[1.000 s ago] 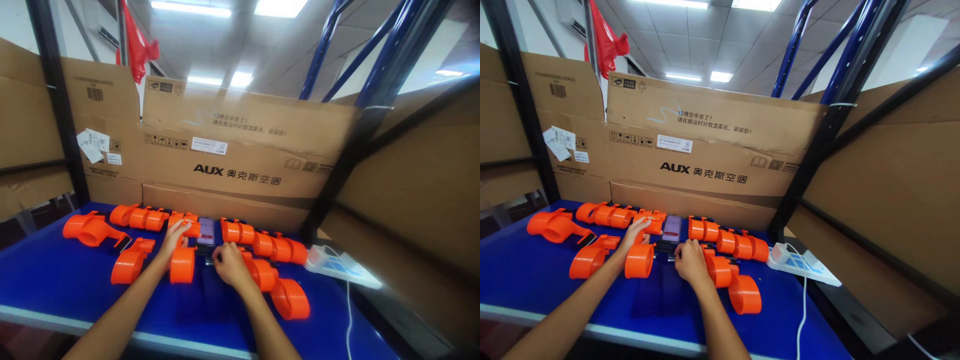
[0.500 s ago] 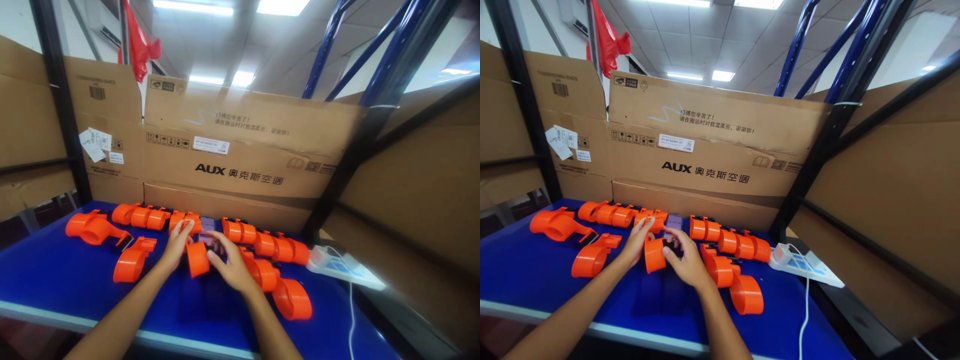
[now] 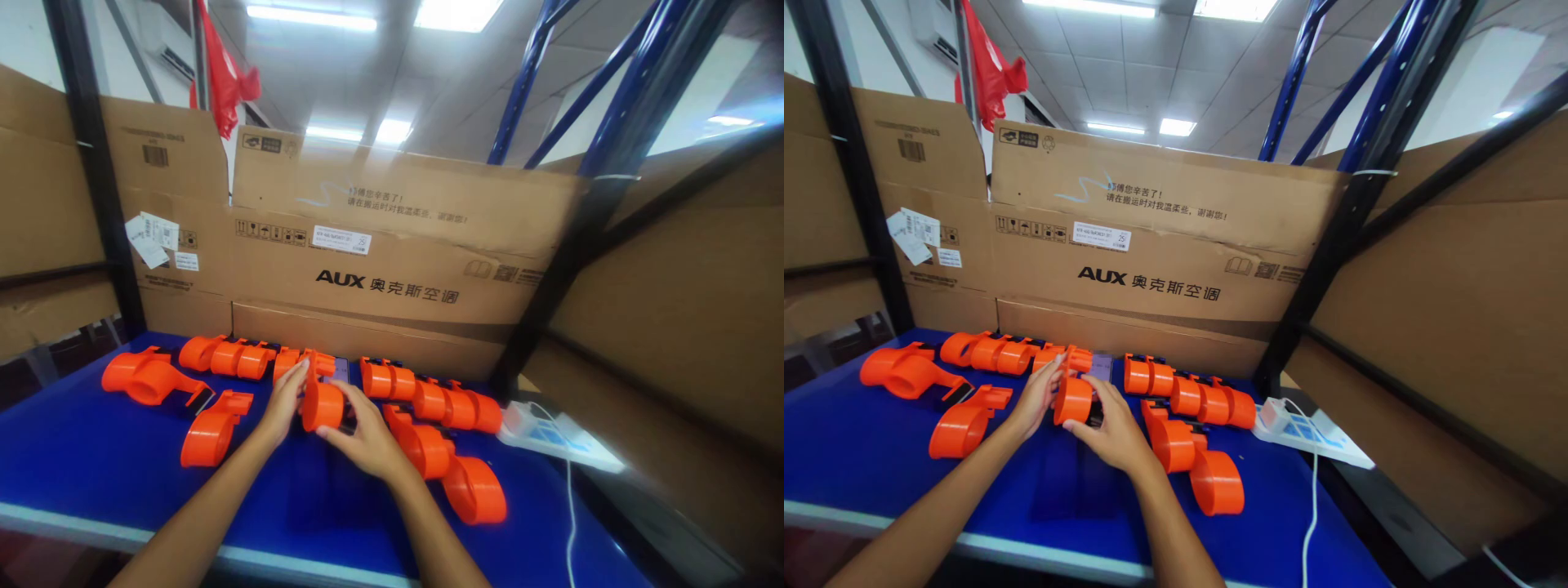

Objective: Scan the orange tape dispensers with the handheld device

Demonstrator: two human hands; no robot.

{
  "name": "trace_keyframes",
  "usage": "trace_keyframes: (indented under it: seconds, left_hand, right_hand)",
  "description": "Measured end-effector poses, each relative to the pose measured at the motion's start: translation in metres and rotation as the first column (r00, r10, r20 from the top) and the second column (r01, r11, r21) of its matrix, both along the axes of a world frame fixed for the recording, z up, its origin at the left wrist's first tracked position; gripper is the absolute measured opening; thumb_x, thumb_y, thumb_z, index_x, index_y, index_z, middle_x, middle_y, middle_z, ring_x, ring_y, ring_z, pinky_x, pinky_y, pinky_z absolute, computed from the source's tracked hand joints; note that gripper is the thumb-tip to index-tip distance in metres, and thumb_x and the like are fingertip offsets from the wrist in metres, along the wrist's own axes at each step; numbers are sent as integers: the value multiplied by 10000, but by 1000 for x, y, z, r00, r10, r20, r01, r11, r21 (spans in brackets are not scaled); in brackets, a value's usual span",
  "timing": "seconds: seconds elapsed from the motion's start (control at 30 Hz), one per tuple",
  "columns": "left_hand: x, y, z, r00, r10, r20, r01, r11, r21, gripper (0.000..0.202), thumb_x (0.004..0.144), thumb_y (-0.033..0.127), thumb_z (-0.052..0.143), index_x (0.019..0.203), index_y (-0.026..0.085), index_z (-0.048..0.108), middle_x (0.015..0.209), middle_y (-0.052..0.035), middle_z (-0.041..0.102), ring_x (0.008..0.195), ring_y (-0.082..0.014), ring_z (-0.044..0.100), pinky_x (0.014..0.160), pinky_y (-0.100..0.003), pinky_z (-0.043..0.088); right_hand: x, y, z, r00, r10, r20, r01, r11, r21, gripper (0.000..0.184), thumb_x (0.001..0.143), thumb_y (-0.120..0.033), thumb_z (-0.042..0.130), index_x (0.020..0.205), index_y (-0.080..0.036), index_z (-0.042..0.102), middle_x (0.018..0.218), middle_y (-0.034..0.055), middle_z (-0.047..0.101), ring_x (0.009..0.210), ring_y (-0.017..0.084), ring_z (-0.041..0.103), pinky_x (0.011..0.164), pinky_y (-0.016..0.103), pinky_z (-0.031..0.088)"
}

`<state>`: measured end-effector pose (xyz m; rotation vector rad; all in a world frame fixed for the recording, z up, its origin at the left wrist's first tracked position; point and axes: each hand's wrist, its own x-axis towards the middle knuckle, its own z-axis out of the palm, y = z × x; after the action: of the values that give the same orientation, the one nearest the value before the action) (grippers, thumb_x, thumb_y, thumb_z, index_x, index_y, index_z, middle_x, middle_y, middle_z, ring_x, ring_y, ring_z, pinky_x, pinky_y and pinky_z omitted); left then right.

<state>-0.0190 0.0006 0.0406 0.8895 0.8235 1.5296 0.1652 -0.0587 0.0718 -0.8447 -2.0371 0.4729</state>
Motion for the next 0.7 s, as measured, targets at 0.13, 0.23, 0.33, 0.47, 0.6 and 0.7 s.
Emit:
trace_keyframes:
  seconds: [0.13,0.23,0.33,0.47,0.6,0.7]
  left_hand:
    - [2,-4,2,991,-95,-93,97,995,16,557,778,486,728,1225,163,652,1109,-176,717,803,-218,682,472,-215,464]
    - [9,-7,-1,964,-186,-190,203,977,70,604,752,421,767,1298,211,617,1243,-159,667,828,-214,678,461,-206,476]
    - [19,-8,-4,937,-213,-278,251,962,108,670,728,384,792,1346,242,577,1287,-140,642,781,-182,665,498,-215,504]
    - [26,-4,-9,942,-121,-312,170,977,132,595,721,390,787,1269,223,624,1196,-132,681,750,-181,661,512,-230,513]
    - [28,2,-14,936,-49,-350,114,979,167,376,734,435,755,1011,185,713,944,-94,718,678,-179,642,504,-238,496]
    - [31,5,-14,901,-65,-428,148,976,162,344,773,514,683,768,170,704,698,-48,664,656,-199,627,525,-254,485]
  right_hand:
    - [8,14,-6,975,-185,-120,187,982,-2,607,825,-394,713,1382,-248,519,1292,103,636,1098,284,637,907,411,526]
    - [15,21,-10,958,-267,-105,270,963,16,600,825,-409,706,1376,-254,526,1282,105,641,1112,299,632,924,435,518]
    - [18,24,-16,961,-273,-43,276,960,52,644,831,-392,697,1421,-253,480,1368,118,580,1220,310,574,996,464,478]
    - [15,22,-23,960,-279,31,275,957,97,711,840,-317,663,1489,-233,385,1443,134,503,1320,302,488,1051,465,440]
    - [17,15,-12,906,-423,38,409,894,185,541,890,-256,558,1424,-224,473,1340,124,584,1242,283,537,1035,449,441]
    - [30,11,13,811,-576,101,536,801,265,361,932,-277,496,1270,-214,607,1187,114,663,1130,281,576,999,427,434]
